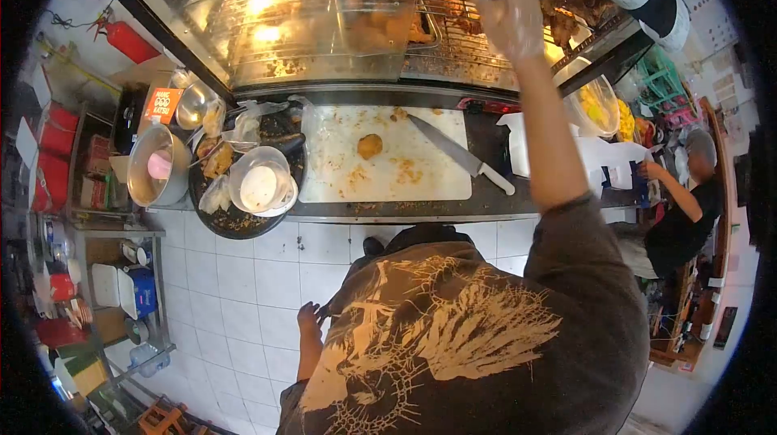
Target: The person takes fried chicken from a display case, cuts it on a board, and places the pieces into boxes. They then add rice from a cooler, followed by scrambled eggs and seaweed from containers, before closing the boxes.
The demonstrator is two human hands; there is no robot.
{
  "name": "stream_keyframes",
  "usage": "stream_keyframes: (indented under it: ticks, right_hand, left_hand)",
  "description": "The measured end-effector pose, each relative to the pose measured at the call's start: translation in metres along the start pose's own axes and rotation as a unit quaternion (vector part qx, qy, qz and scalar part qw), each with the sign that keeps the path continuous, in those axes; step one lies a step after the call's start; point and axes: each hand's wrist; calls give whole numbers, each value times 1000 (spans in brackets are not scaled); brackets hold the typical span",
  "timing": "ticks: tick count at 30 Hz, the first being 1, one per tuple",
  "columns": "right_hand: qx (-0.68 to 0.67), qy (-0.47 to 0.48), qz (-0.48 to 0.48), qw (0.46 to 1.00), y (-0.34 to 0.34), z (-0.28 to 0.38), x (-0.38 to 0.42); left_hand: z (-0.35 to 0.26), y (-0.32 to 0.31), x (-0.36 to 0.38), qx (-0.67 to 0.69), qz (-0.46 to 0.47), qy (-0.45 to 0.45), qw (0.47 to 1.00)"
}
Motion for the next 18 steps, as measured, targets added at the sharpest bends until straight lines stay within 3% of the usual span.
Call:
stream_keyframes:
  ticks: [1,2,4,5,7,8,9,12,15,18]
  right_hand:
    - [34,39,60,997,-6,-19,-14]
    - [28,11,182,983,-9,-27,-24]
    - [10,-43,416,908,-19,-37,-36]
    - [251,360,413,798,-31,-78,-28]
    - [119,103,348,924,-29,-47,-22]
    - [53,-29,298,953,-23,-30,-19]
    - [134,44,252,957,-11,-12,-9]
    - [99,68,236,964,-12,89,90]
    - [-87,28,393,915,-36,211,170]
    - [-236,-26,492,837,-55,259,215]
  left_hand:
    - [0,2,4,-52,8,12,999]
    - [2,5,9,-74,18,21,997]
    - [11,14,17,-86,39,33,995]
    - [16,19,18,-78,51,36,995]
    - [20,15,22,1,25,68,997]
    - [20,10,23,68,6,92,993]
    - [21,5,21,128,-10,113,985]
    - [22,-5,23,137,-16,113,984]
    - [28,-12,24,78,2,87,993]
    - [30,-14,25,49,14,78,996]
Point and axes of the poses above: each hand's wrist, its own x-axis away from the middle knuckle, its own y-axis out of the back of the hand, z = x × y, and after that the axes turned 8 degrees about x, right-handed
